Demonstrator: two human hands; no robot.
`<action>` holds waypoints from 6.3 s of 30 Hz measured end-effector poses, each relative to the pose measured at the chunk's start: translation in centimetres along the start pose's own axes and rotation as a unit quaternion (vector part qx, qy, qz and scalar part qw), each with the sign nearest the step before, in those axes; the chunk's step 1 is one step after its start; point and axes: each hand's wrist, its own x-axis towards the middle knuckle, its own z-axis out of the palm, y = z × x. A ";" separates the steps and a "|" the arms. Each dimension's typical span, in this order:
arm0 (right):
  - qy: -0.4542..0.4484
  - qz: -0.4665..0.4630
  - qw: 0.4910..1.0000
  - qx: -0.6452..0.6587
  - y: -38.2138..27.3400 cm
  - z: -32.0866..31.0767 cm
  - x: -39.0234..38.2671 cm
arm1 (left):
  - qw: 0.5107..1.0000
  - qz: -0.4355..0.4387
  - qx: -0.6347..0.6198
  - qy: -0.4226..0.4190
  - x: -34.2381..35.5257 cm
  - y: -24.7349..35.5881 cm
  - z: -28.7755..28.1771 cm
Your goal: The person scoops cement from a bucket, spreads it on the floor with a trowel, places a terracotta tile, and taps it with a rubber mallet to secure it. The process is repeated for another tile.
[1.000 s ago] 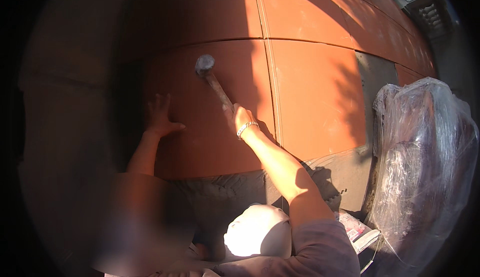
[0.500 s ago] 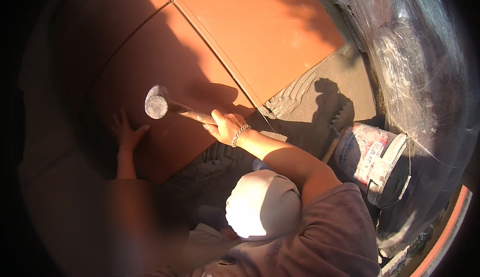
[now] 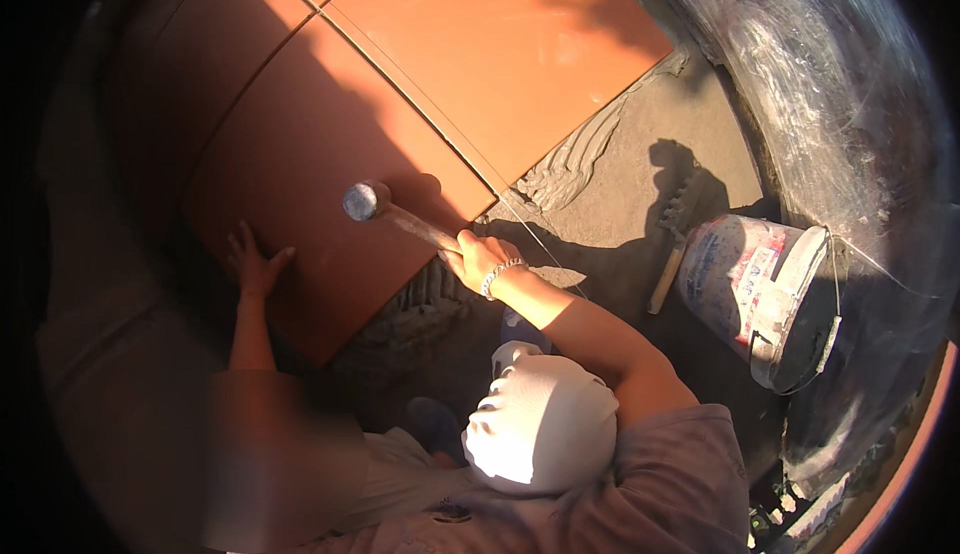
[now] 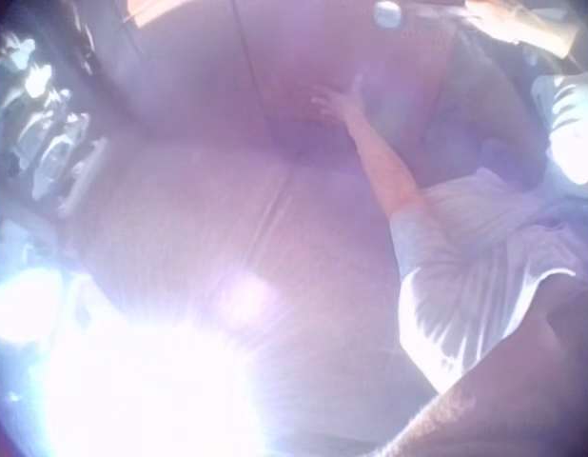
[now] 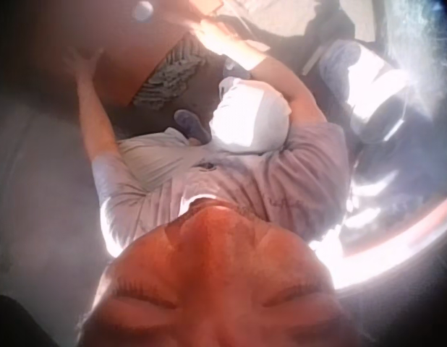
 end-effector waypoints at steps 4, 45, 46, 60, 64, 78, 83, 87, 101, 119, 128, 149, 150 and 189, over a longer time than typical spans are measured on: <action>-0.012 0.025 1.000 -0.006 0.2 -0.3 -0.8 | 0.998 0.065 0.008 0.022 0.2 -0.1 -0.1; 0.081 -0.167 0.979 0.083 -2.0 -4.1 4.9 | 0.994 0.049 -0.073 -0.066 -5.3 12.2 -1.2; 0.111 -0.233 0.960 0.110 -3.8 -4.3 6.5 | 0.994 0.058 -0.082 -0.053 -5.2 11.3 -1.2; -0.018 -0.325 0.946 -0.016 -19.6 -0.7 19.2 | 0.978 -0.096 -0.164 -0.081 -4.4 2.9 -2.2; 0.007 -0.355 0.935 0.017 -22.6 2.0 20.5 | 0.975 -0.100 -0.178 -0.086 -4.6 2.9 -2.4; -0.010 -0.296 0.943 -0.151 -25.1 4.6 24.0 | 0.971 -0.097 -0.183 -0.116 -4.4 2.6 -3.2; -0.005 -0.288 0.947 -0.144 -25.4 4.1 23.8 | 0.972 -0.099 -0.184 -0.112 -4.3 2.5 -3.7; -0.019 -0.274 0.951 -0.144 -25.0 3.8 23.5 | 0.973 -0.092 -0.184 -0.106 -4.4 2.6 -3.6; -0.025 -0.184 0.969 -0.165 -23.7 6.0 23.5 | 0.997 -0.061 -0.017 -0.050 2.8 -2.1 -5.4; 0.067 -0.188 0.977 0.073 -24.2 5.9 18.8 | 0.994 -0.026 -0.038 -0.099 2.8 -3.1 -6.7; 0.073 -0.150 0.984 0.062 -22.6 5.3 16.4 | 0.996 -0.013 -0.002 -0.087 3.1 -2.9 -6.3; 0.068 -0.086 0.994 0.029 -19.4 5.9 12.8 | 0.998 0.009 -0.020 -0.052 2.6 -3.4 -6.0; 0.064 -0.079 0.995 -0.015 -19.4 6.2 12.7 | 0.998 0.009 -0.025 -0.051 2.6 -3.4 -5.9; -0.041 -0.089 0.988 -0.119 -8.3 8.8 0.0 | 0.995 0.036 -0.038 0.090 2.2 -5.1 -0.2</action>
